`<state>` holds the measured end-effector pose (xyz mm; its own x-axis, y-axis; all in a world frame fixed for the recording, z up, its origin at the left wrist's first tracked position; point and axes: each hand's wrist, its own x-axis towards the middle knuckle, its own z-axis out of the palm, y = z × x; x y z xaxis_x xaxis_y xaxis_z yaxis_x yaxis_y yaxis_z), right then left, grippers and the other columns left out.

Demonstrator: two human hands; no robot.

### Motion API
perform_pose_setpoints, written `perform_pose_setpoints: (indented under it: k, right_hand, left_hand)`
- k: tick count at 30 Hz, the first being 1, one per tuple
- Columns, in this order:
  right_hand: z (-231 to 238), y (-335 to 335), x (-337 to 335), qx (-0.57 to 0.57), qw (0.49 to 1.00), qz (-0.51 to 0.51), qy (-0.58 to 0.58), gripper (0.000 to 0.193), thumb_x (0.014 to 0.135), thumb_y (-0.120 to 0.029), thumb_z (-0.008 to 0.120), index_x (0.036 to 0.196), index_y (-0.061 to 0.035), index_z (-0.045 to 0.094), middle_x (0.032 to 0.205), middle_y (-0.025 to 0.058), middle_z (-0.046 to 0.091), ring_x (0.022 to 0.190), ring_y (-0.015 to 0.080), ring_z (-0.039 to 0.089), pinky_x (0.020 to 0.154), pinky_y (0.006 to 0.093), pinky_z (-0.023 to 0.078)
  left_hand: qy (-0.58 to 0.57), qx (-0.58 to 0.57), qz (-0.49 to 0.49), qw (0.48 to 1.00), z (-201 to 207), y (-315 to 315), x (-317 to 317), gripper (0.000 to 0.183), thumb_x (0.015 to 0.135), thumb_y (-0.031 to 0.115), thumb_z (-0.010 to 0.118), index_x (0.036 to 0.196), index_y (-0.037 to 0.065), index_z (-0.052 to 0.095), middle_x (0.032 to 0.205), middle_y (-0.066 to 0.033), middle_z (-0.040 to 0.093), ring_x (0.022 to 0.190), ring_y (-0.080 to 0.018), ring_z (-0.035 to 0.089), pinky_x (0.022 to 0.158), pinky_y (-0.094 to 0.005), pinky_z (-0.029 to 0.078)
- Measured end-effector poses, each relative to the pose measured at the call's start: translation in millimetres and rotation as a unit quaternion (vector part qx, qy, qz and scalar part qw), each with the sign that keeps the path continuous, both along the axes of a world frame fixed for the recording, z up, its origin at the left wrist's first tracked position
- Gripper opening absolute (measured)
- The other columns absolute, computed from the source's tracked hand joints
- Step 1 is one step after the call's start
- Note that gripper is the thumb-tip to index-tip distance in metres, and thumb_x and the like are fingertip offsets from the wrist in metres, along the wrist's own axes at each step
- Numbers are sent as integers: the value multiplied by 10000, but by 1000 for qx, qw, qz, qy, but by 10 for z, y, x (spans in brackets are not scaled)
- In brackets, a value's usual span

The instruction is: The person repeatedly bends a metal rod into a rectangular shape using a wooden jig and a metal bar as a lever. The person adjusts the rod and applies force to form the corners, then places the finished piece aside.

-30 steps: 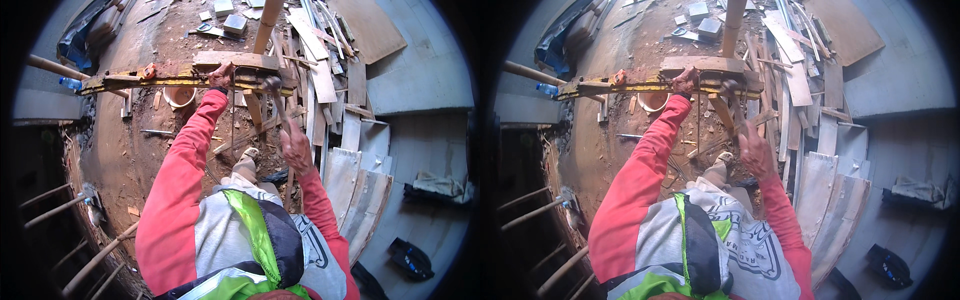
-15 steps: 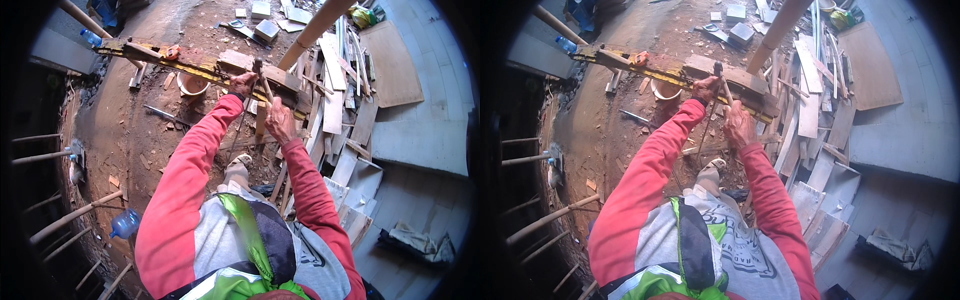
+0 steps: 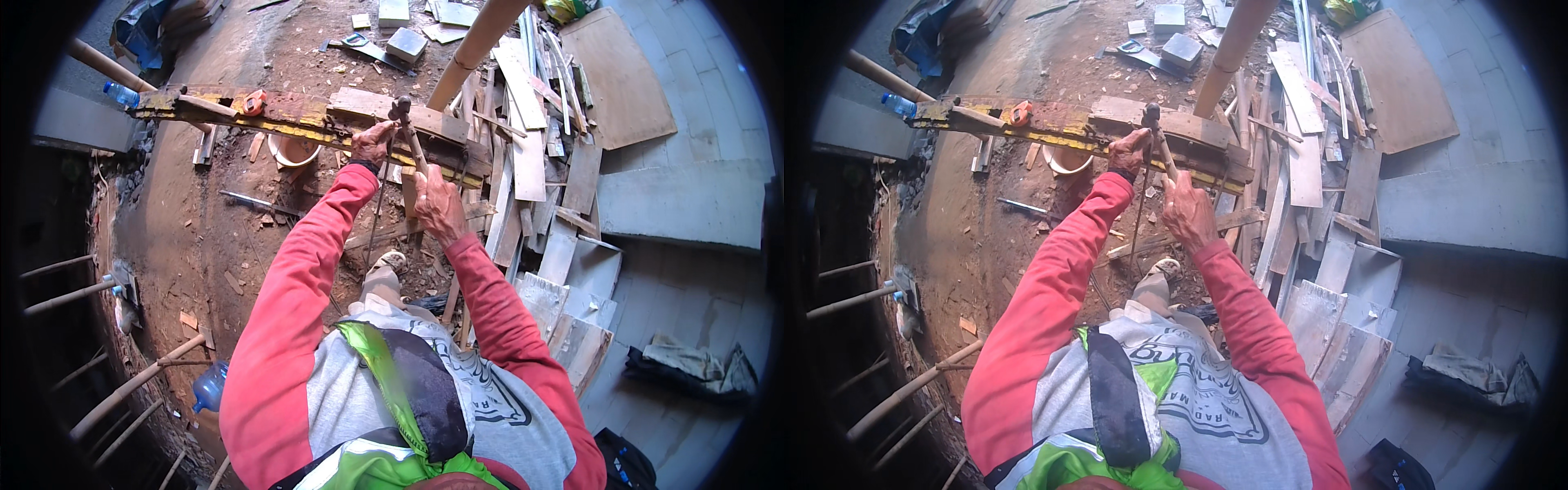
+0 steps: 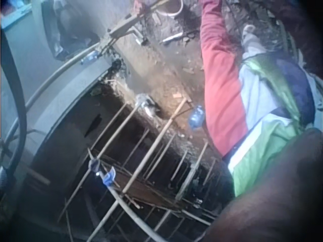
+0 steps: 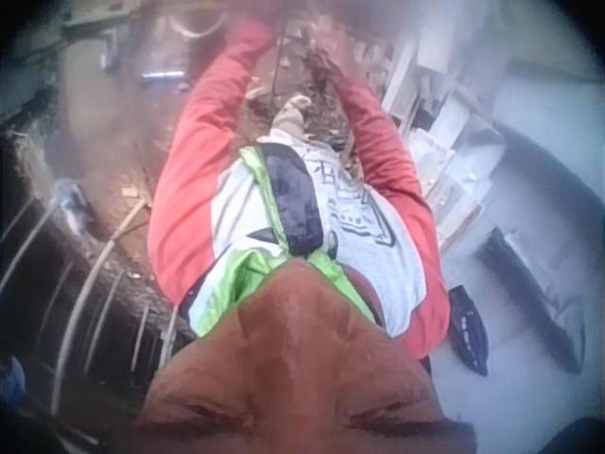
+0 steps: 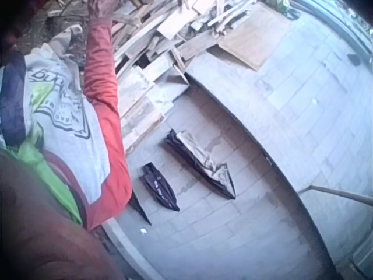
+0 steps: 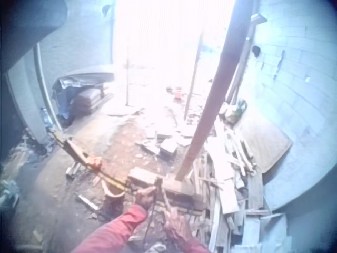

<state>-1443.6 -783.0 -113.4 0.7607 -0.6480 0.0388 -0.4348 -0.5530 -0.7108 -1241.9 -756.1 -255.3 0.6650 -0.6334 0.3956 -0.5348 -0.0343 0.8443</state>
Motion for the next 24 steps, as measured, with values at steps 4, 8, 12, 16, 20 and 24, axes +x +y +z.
perform_pose_setpoints:
  k: [4, 8, 12, 16, 20, 24]
  right_hand:
    - [146, 33, -109, 52, 998, -42, 13, 225, 984, -212, 517, 1106, -26, 482, 709, 283, 625, 678, 473, 642, 572, 547, 480]
    - [204, 35, -224, 42, 997, -59, 1, 293, 967, -205, 527, 1192, -23, 479, 748, 289, 632, 729, 466, 656, 625, 537, 500]
    - [151, 22, -227, -17, 995, -27, -95, 375, 982, -175, 504, 1316, -12, 460, 884, 296, 649, 800, 454, 664, 645, 509, 512]
    - [184, 12, -156, -17, 997, -8, -73, 389, 1006, -205, 495, 1336, -2, 463, 896, 271, 650, 779, 442, 663, 631, 476, 500]
    - [223, 13, -112, -17, 1000, -4, -14, 374, 1010, -219, 493, 1313, -1, 476, 817, 272, 646, 738, 441, 661, 596, 488, 492]
    - [118, -32, -90, -35, 999, 11, -33, 320, 1008, -213, 491, 1243, 3, 503, 770, 280, 630, 715, 447, 651, 579, 499, 482]
  left_hand:
    - [48, -31, 11, 998, 93, 97, -135, 390, 858, 72, 713, 1237, 73, 621, 995, -137, 713, 896, -248, 707, 805, -344, 555]
    - [-10, 36, 160, 986, -32, 337, -458, 419, 835, 134, 727, 1242, 116, 629, 989, -112, 640, 911, -285, 641, 817, -404, 515]
    - [-23, 97, 143, 985, -262, 418, -601, 595, 832, 155, 734, 1389, 167, 525, 1022, -132, 616, 937, -308, 636, 815, -420, 517]
    - [12, 157, 135, 978, 67, 236, -584, 734, 816, 169, 753, 1467, 230, 419, 1125, -138, 581, 991, -359, 622, 818, -450, 521]
    - [-10, 207, 141, 968, 27, 138, -487, 642, 844, 183, 712, 1432, 252, 465, 1160, -93, 551, 960, -313, 637, 781, -452, 538]
    - [-26, 215, 133, 967, -63, 118, -444, 606, 857, 175, 699, 1418, 266, 488, 1128, -86, 549, 928, -300, 645, 751, -441, 545]
